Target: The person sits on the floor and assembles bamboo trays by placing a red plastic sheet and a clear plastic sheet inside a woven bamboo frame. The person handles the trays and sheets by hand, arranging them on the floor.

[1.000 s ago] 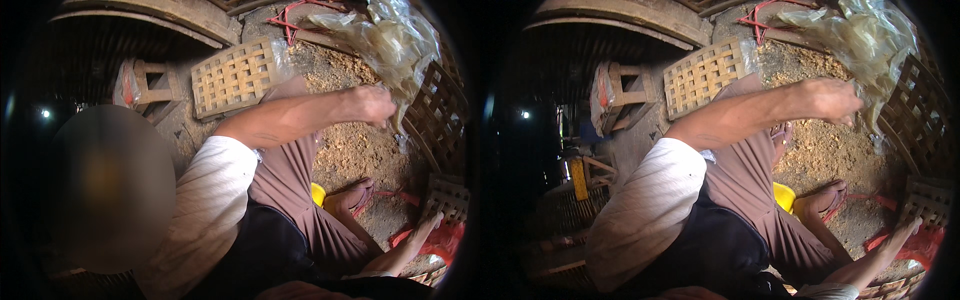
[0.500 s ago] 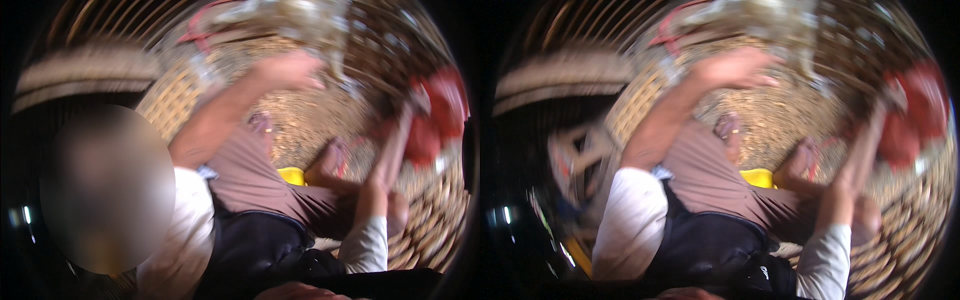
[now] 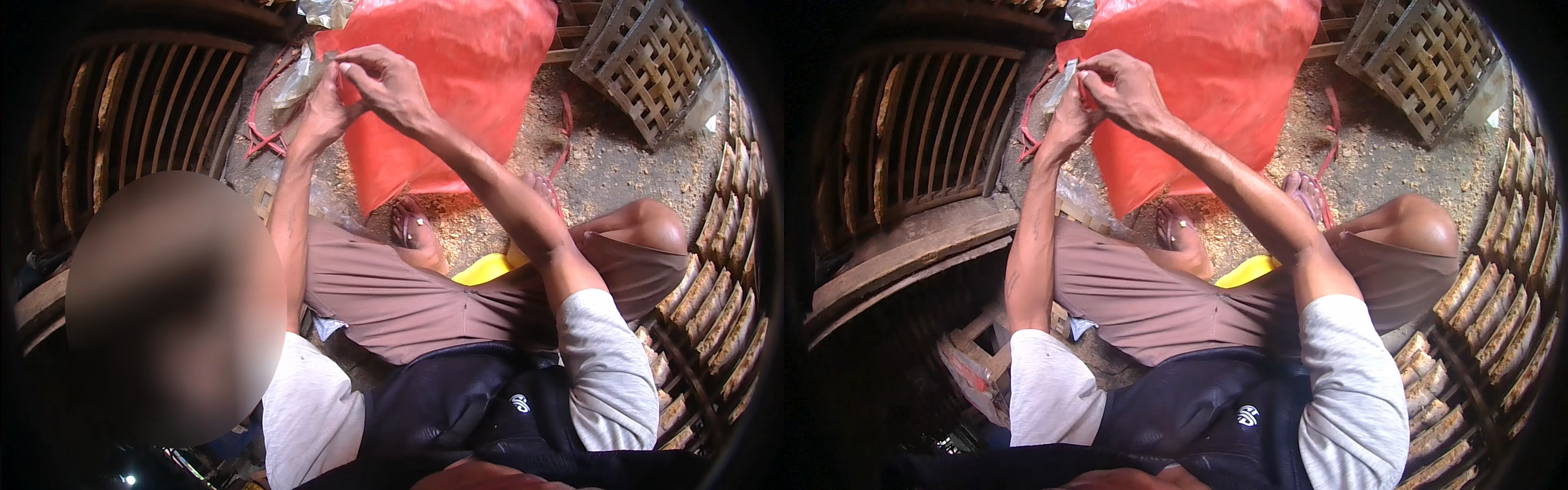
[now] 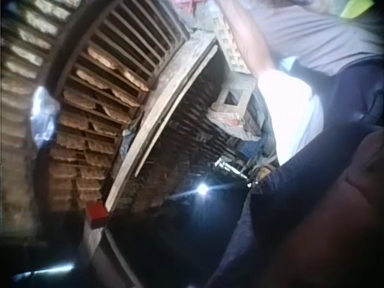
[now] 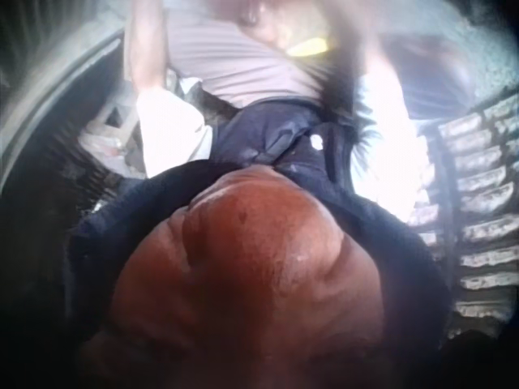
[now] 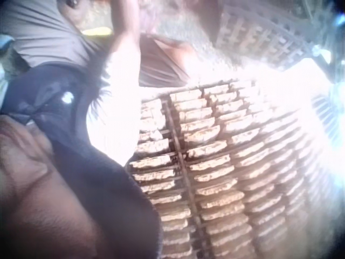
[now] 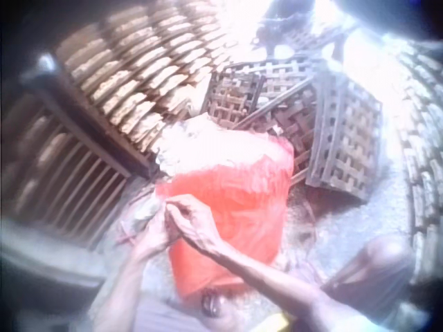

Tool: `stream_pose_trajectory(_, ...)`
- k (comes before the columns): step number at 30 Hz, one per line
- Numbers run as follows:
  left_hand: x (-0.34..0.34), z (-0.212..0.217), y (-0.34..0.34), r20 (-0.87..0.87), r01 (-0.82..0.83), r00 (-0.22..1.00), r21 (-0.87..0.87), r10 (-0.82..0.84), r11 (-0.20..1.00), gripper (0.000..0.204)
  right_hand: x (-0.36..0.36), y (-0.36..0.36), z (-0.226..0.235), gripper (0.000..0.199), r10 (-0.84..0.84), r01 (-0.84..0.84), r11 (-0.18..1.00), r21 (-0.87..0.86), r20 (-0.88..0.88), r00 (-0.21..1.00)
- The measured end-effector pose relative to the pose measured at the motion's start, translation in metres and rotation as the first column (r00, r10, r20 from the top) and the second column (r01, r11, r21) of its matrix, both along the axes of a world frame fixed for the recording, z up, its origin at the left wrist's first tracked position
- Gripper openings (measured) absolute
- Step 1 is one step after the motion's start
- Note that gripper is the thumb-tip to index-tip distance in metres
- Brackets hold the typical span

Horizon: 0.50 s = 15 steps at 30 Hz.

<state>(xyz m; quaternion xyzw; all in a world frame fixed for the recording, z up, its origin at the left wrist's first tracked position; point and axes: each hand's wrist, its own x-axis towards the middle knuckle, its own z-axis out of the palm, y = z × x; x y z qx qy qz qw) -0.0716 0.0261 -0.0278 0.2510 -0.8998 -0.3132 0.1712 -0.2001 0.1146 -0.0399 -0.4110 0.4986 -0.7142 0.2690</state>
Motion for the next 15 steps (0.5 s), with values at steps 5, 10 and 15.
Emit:
stream_pose_trajectory(5,0.01,0.013,-0.007,-0.117,-0.118,0.977,0.398,0.178,0.91,0.033,-0.005,-0.004,-0.006,0.034,0.021,-0.021,1.0,-0.002,-0.016,1.0)
stream_pose_trajectory(10,0.016,0.034,-0.012,-0.061,-0.33,0.932,0.268,0.357,0.905,0.021,-0.07,0.003,-0.094,0.042,-0.571,0.591,0.745,0.31,-0.161,0.805)
stream_pose_trajectory(15,0.041,0.026,-0.03,-0.147,-0.338,0.901,0.351,0.408,0.873,0.023,-0.068,0.046,-0.193,0.073,-0.382,-0.221,0.848,0.482,0.844,0.376)
